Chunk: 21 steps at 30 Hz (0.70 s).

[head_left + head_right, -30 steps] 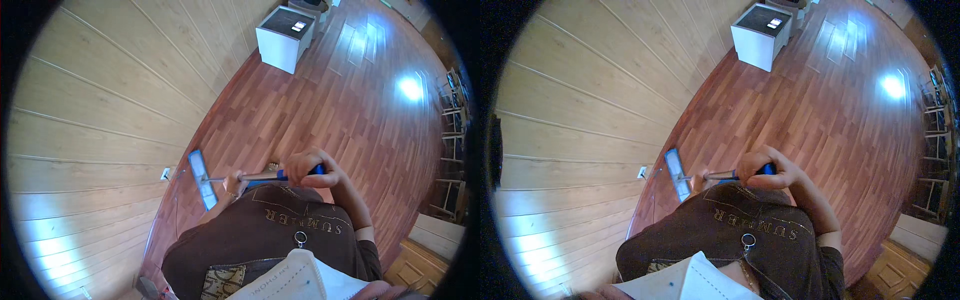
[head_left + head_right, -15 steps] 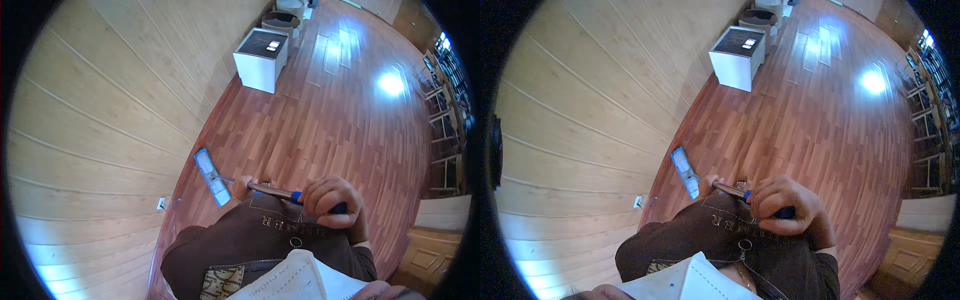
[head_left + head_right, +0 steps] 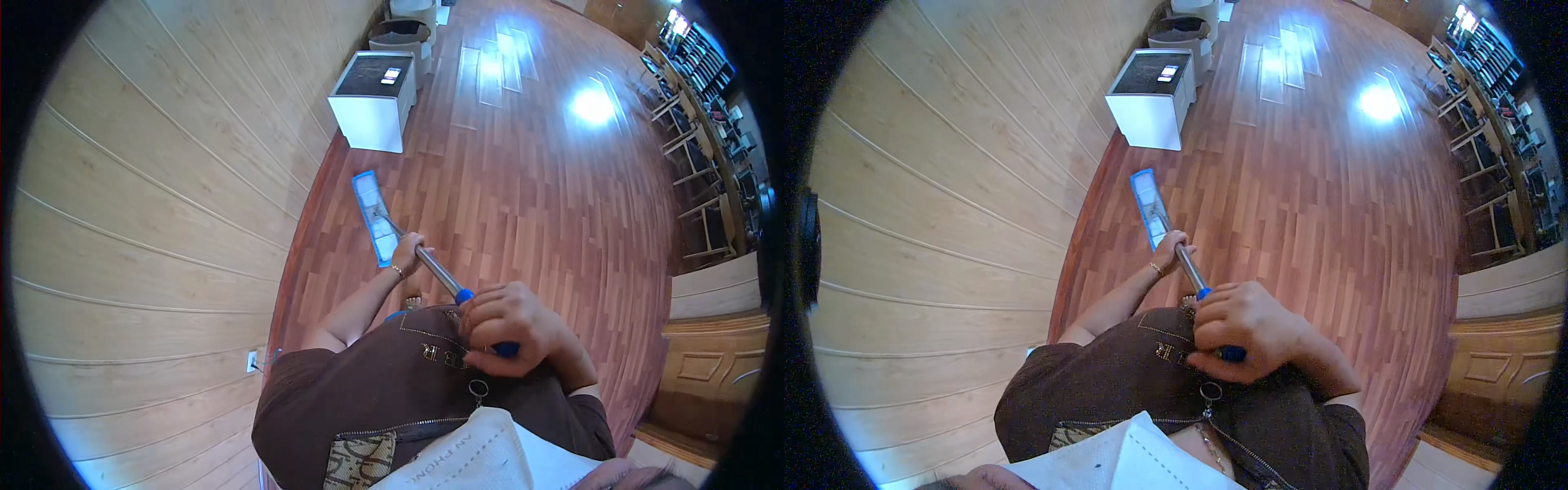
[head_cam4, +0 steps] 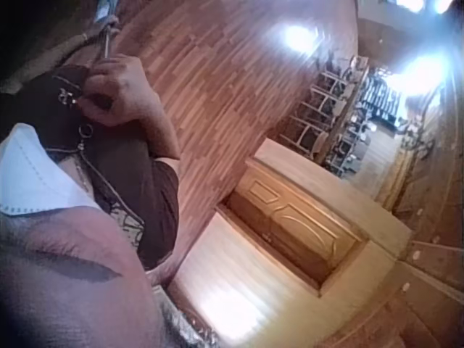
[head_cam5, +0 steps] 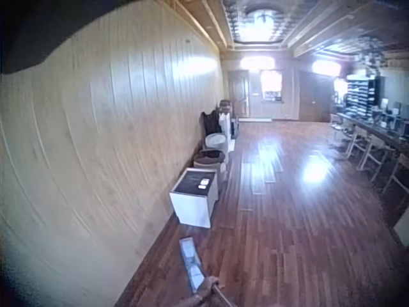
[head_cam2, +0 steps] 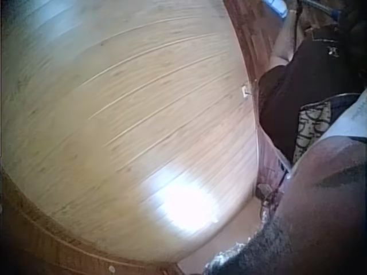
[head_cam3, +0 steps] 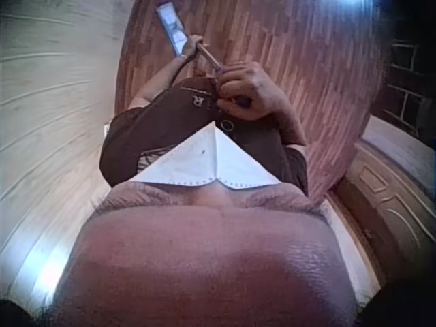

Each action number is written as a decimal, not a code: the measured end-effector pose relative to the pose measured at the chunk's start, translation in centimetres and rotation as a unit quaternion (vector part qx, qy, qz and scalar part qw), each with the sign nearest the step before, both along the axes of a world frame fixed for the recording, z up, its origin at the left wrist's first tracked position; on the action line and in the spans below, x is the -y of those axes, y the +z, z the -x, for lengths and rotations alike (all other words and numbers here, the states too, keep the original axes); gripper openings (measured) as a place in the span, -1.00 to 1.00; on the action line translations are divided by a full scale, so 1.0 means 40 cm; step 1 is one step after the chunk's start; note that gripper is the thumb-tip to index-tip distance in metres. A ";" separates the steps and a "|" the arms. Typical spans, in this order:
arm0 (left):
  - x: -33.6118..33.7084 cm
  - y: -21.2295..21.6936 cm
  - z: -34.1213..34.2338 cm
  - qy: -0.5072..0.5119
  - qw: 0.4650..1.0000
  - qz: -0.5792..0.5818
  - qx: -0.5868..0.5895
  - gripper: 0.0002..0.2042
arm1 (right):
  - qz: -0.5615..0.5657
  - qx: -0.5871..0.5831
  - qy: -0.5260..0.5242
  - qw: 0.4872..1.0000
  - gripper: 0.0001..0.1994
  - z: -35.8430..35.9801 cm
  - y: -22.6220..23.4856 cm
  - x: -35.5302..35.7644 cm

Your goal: The person cleans the wooden floor by wiping it across different areas of the room using a flat mop.

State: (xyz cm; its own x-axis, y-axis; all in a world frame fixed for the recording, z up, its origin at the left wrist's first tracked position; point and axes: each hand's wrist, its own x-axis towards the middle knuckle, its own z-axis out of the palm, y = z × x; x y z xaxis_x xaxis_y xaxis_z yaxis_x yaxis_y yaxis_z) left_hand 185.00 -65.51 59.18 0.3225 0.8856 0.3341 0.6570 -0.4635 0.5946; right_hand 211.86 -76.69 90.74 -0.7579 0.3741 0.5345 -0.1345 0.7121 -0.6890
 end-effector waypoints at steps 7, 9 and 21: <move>0.156 -0.086 0.136 -0.081 0.991 0.089 0.064 -0.65 | -0.105 -0.022 0.119 0.987 -0.81 0.317 -0.038 0.143; 0.170 -0.112 0.134 -0.093 0.986 0.112 0.078 -0.65 | -0.102 -0.072 0.126 0.984 -0.80 0.377 -0.054 0.134; 0.194 0.188 0.425 -0.209 0.841 0.301 0.399 -0.25 | -0.025 0.043 -0.026 0.998 -0.75 0.588 -0.472 -0.142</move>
State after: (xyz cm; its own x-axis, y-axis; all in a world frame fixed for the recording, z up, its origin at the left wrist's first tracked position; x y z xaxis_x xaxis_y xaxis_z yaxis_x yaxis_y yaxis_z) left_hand 168.00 -73.27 66.70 0.5325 0.8373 0.1238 -0.2076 -0.0126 0.9781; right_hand 188.33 -71.03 71.88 -0.7818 0.3884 0.4878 -0.0388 0.7505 -0.6597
